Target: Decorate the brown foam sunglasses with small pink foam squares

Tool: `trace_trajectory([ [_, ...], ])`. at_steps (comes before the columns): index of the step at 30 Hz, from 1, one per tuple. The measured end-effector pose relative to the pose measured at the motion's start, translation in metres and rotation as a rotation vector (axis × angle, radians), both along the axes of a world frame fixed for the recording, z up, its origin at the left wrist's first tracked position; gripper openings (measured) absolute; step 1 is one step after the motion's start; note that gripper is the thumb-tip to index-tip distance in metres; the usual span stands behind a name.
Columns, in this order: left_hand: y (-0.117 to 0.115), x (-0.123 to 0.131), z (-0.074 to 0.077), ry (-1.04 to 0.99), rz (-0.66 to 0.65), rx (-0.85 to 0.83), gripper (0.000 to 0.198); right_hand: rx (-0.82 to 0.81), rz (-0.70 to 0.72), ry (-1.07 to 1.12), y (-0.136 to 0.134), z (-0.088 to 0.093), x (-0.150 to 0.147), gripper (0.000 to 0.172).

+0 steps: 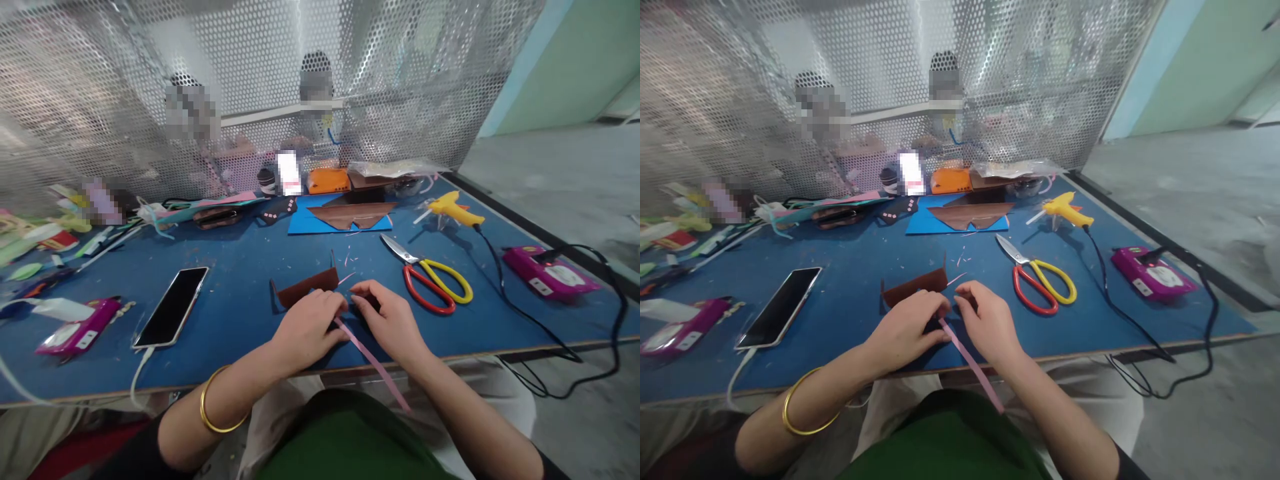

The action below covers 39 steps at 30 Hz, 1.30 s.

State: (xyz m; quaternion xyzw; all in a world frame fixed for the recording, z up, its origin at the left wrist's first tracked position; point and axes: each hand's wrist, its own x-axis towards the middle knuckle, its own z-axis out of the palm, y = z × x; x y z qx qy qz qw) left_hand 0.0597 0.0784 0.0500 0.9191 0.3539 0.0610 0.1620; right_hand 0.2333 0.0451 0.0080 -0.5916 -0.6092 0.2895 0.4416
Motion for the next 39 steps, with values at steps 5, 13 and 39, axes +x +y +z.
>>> trace_trajectory([
  [5,0.001,0.0,-0.001,0.027,0.008,-0.062,0.015,0.002,0.002,-0.014,-0.001,-0.002,0.0,0.012],
  [13,-0.002,-0.005,0.006,-0.044,0.056,0.038,0.013,-0.005,0.143,-0.015,-0.005,0.008,0.005,0.019],
  [39,0.052,-0.012,0.03,-0.076,0.31,-0.13,0.012,-0.071,0.111,-0.535,0.029,0.027,0.042,0.019],
])
